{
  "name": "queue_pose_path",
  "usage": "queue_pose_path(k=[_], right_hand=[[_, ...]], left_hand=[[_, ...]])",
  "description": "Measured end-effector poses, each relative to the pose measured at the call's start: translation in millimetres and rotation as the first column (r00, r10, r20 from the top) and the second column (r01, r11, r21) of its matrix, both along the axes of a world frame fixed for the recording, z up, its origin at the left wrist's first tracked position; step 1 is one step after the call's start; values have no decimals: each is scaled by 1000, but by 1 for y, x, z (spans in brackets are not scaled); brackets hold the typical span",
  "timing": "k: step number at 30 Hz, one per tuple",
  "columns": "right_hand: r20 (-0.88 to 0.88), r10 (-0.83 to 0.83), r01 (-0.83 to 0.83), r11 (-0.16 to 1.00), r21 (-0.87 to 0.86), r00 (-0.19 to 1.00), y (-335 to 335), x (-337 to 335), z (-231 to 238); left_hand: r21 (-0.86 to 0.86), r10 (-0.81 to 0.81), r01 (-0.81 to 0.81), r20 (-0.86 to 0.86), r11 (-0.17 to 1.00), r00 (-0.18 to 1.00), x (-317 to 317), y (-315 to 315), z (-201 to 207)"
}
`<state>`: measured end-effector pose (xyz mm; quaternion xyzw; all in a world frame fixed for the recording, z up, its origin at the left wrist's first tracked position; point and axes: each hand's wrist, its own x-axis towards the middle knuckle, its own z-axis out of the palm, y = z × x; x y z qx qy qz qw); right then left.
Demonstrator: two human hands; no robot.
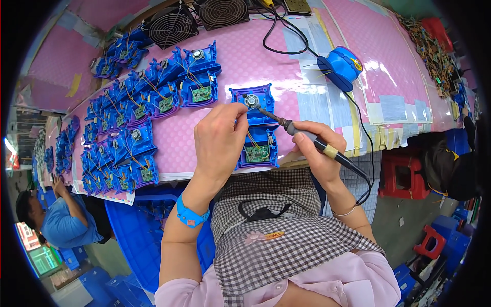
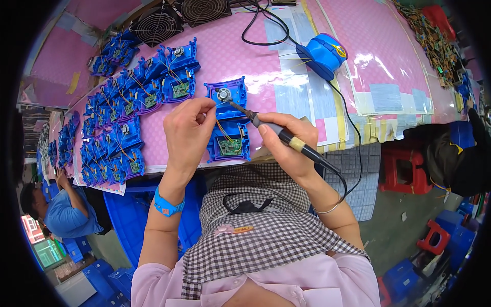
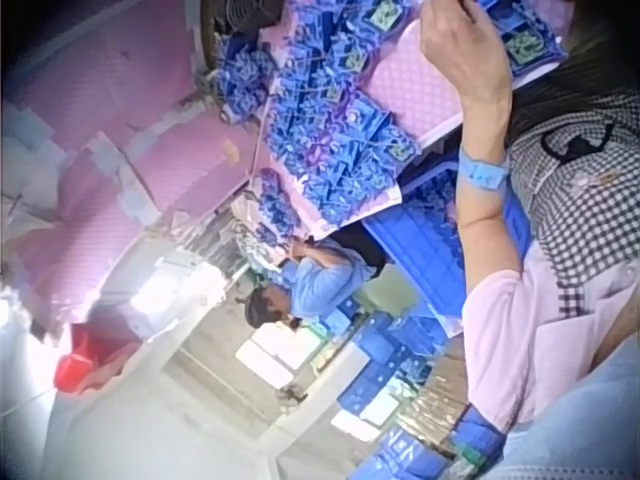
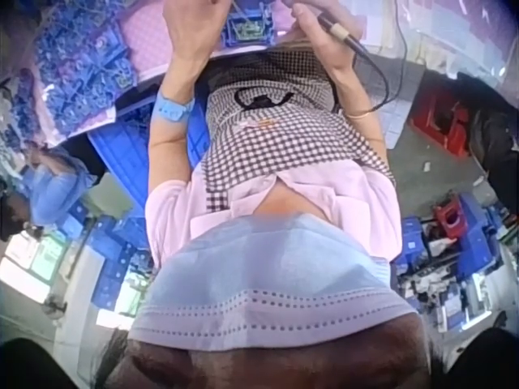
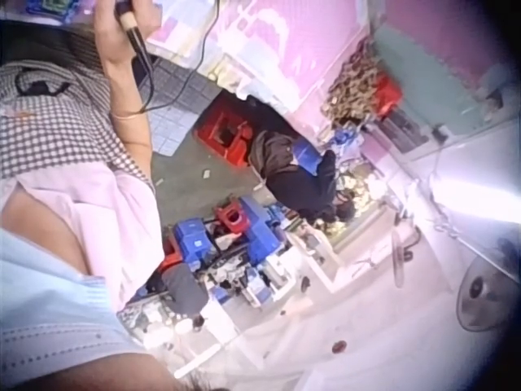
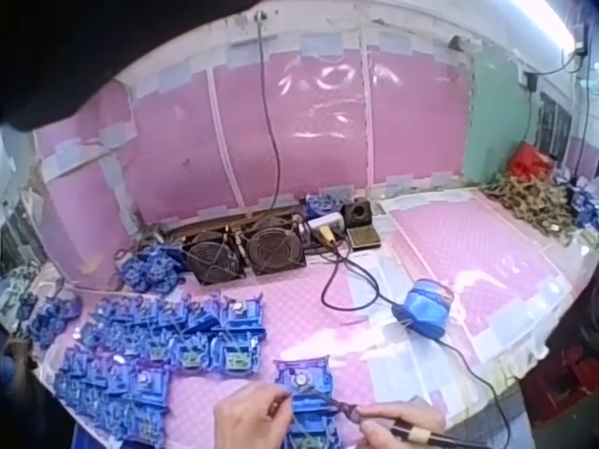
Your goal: Soldering components onto small blue circuit boards on an assembly line.
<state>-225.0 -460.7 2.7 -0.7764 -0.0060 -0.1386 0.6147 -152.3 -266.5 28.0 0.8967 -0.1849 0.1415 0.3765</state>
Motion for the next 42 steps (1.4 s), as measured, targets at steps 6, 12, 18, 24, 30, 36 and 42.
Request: queue_pose_path(k=[6, 12, 18, 24, 30, 36, 42], right_hand=[[-2, -82, 82, 996, 33, 997, -15, 5, 15], [-33, -25, 25, 1000, 14, 999, -18, 14, 18], [-31, 9, -10, 1000, -25, 999, -18, 17, 13], [-43, 22, -22, 1000, 6, 999, -18, 18, 14], [-18, 34, -34, 999, -8, 999, -15, 19, 15], [-22, 16, -17, 1000, -25, 1000, -19, 16, 18], [-31, -24, 25, 999, 41, 999, -23, 18, 17]], left_hand=[[15, -13, 13, 30, 1000, 999, -4, -2, 2], [51, -41, 40, 11, 998, 999, 0, -14, -4], [73, -34, 34, 3, 997, 999, 3, -18, -8], [89, -30, 30, 0, 996, 1000, 6, -20, -9], [101, -51, 49, 13, 994, 999, 9, -20, -11], [-337, 137, -185, -159, 923, 978, 3, 23, -2], [-295, 197, -386, -511, 874, 837, -10, 53, -39]])
